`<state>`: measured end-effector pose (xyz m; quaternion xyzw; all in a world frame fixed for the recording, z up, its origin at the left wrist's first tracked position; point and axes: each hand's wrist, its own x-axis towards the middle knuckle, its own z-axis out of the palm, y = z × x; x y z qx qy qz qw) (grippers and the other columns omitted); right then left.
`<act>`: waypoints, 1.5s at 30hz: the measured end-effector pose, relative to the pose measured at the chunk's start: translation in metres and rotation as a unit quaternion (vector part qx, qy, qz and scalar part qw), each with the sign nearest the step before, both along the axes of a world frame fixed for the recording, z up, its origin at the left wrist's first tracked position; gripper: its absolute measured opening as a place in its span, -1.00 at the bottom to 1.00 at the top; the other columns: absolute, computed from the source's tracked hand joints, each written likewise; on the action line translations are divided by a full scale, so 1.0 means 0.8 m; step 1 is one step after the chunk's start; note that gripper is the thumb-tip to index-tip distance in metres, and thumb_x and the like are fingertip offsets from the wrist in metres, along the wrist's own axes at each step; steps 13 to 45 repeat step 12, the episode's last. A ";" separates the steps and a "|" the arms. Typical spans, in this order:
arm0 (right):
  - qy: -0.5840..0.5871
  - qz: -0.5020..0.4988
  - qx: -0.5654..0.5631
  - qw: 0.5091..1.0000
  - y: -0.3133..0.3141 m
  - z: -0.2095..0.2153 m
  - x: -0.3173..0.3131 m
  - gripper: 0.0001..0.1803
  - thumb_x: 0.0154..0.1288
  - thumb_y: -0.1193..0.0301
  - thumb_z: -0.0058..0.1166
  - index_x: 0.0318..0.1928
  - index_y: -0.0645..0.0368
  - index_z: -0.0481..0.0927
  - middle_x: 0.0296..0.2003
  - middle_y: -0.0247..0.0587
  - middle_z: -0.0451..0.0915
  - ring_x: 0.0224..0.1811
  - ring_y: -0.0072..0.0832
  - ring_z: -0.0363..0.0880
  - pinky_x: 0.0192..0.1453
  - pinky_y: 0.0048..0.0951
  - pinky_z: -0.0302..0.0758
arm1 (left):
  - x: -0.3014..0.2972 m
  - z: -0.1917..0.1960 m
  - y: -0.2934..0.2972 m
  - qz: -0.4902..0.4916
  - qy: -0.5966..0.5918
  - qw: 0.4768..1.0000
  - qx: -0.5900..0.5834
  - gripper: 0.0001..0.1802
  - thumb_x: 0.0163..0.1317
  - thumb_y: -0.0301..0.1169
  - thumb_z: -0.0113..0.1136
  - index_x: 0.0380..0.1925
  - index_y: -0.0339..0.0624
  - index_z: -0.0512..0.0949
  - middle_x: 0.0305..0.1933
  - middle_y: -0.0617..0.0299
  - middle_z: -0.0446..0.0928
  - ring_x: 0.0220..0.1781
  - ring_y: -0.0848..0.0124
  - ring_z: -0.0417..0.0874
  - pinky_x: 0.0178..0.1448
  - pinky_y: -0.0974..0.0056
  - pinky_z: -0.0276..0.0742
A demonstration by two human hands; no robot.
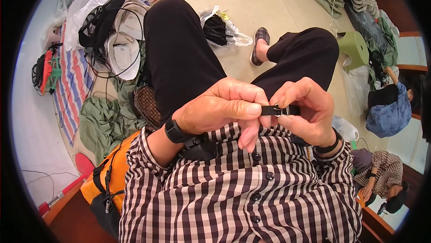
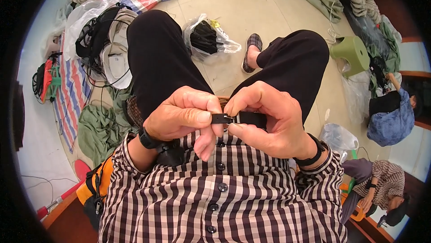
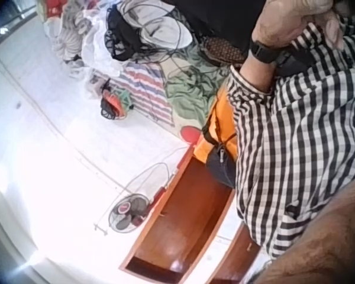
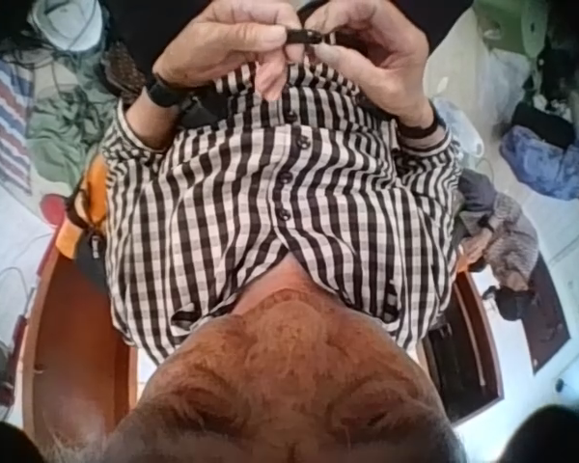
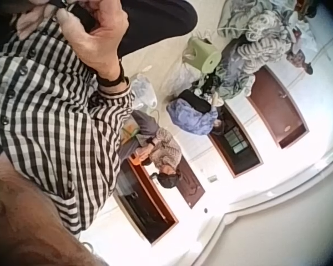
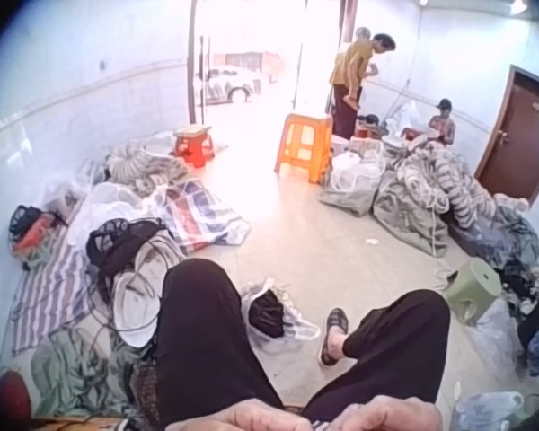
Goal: Manually assembling plastic clips and buckles onto fabric straps in a workshop setting.
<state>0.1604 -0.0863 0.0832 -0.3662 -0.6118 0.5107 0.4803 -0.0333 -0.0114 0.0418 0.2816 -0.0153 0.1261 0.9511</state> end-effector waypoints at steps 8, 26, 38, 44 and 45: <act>0.016 -0.001 -0.061 0.998 -0.005 -0.002 0.002 -0.76 0.09 0.70 0.13 -0.20 0.40 0.44 -0.30 -0.15 0.59 -0.27 -0.59 0.59 -0.18 -0.62 0.50 | -0.002 -0.009 0.003 -0.036 -0.008 0.999 -0.012 -0.72 0.36 -0.38 -0.06 -0.37 -0.42 0.47 -0.59 0.08 0.54 -0.56 0.32 0.63 -0.35 0.23 0.62; -0.041 0.016 -0.058 0.997 -0.006 -0.002 0.008 -0.76 0.11 0.65 0.15 -0.19 0.36 0.45 -0.32 -0.16 0.59 -0.30 -0.60 0.59 -0.20 -0.66 0.48 | -0.003 -0.014 0.004 -0.055 -0.008 0.998 -0.024 -0.71 0.32 -0.32 0.01 -0.36 -0.40 0.49 -0.55 0.02 0.57 -0.56 0.28 0.64 -0.33 0.17 0.63; -0.041 0.016 -0.058 0.997 -0.006 -0.002 0.008 -0.76 0.11 0.65 0.15 -0.19 0.36 0.45 -0.32 -0.16 0.59 -0.30 -0.60 0.59 -0.20 -0.66 0.48 | -0.003 -0.014 0.004 -0.055 -0.008 0.998 -0.024 -0.71 0.32 -0.32 0.01 -0.36 -0.40 0.49 -0.55 0.02 0.57 -0.56 0.28 0.64 -0.33 0.17 0.63; -0.041 0.016 -0.058 0.997 -0.006 -0.002 0.008 -0.76 0.11 0.65 0.15 -0.19 0.36 0.45 -0.32 -0.16 0.59 -0.30 -0.60 0.59 -0.20 -0.66 0.48 | -0.003 -0.014 0.004 -0.055 -0.008 0.998 -0.024 -0.71 0.32 -0.32 0.01 -0.36 -0.40 0.49 -0.55 0.02 0.57 -0.56 0.28 0.64 -0.33 0.17 0.63; -0.041 0.016 -0.058 0.997 -0.006 -0.002 0.008 -0.76 0.11 0.65 0.15 -0.19 0.36 0.45 -0.32 -0.16 0.59 -0.30 -0.60 0.59 -0.20 -0.66 0.48 | -0.003 -0.014 0.004 -0.055 -0.008 0.998 -0.024 -0.71 0.32 -0.32 0.01 -0.36 -0.40 0.49 -0.55 0.02 0.57 -0.56 0.28 0.64 -0.33 0.17 0.63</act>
